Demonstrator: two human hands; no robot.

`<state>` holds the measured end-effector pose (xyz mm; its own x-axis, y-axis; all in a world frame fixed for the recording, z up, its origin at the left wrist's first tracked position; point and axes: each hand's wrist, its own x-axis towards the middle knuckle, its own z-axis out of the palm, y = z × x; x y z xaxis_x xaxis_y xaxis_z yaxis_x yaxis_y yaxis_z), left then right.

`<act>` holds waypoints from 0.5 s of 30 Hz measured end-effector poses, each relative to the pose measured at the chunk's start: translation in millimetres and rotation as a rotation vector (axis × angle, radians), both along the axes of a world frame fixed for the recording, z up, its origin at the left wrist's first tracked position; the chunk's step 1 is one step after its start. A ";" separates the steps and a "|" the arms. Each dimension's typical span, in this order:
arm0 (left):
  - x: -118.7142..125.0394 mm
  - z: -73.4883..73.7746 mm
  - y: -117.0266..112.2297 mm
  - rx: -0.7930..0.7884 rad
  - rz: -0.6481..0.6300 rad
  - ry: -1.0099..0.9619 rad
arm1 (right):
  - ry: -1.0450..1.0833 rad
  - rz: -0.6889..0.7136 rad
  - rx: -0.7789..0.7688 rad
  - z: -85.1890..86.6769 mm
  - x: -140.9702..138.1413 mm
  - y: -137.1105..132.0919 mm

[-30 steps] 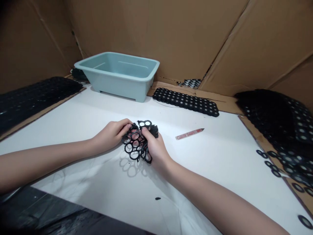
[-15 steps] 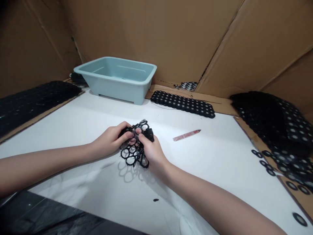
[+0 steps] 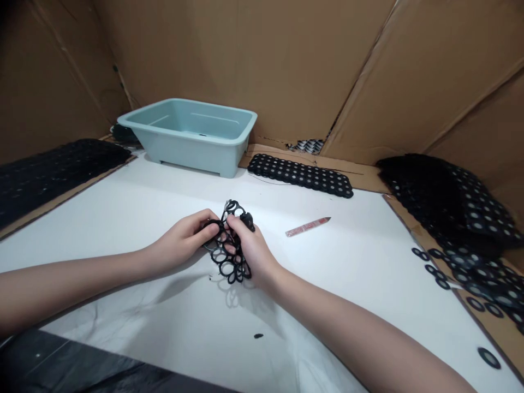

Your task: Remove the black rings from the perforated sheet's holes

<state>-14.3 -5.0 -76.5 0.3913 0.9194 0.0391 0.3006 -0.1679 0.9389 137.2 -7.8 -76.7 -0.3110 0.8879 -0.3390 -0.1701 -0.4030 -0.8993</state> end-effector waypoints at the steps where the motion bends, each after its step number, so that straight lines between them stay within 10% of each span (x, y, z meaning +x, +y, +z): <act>1: 0.9 -1.5 1.1 -0.061 0.005 -0.063 | -0.061 0.013 0.095 0.2 0.3 0.1; 8: 3.1 -4.1 6.1 -0.404 0.023 -0.360 | -0.209 0.052 0.303 1.9 -1.8 -0.3; 15: -0.7 -0.1 10.5 -0.293 0.125 -0.448 | -0.128 0.083 0.206 1.7 -1.7 -0.8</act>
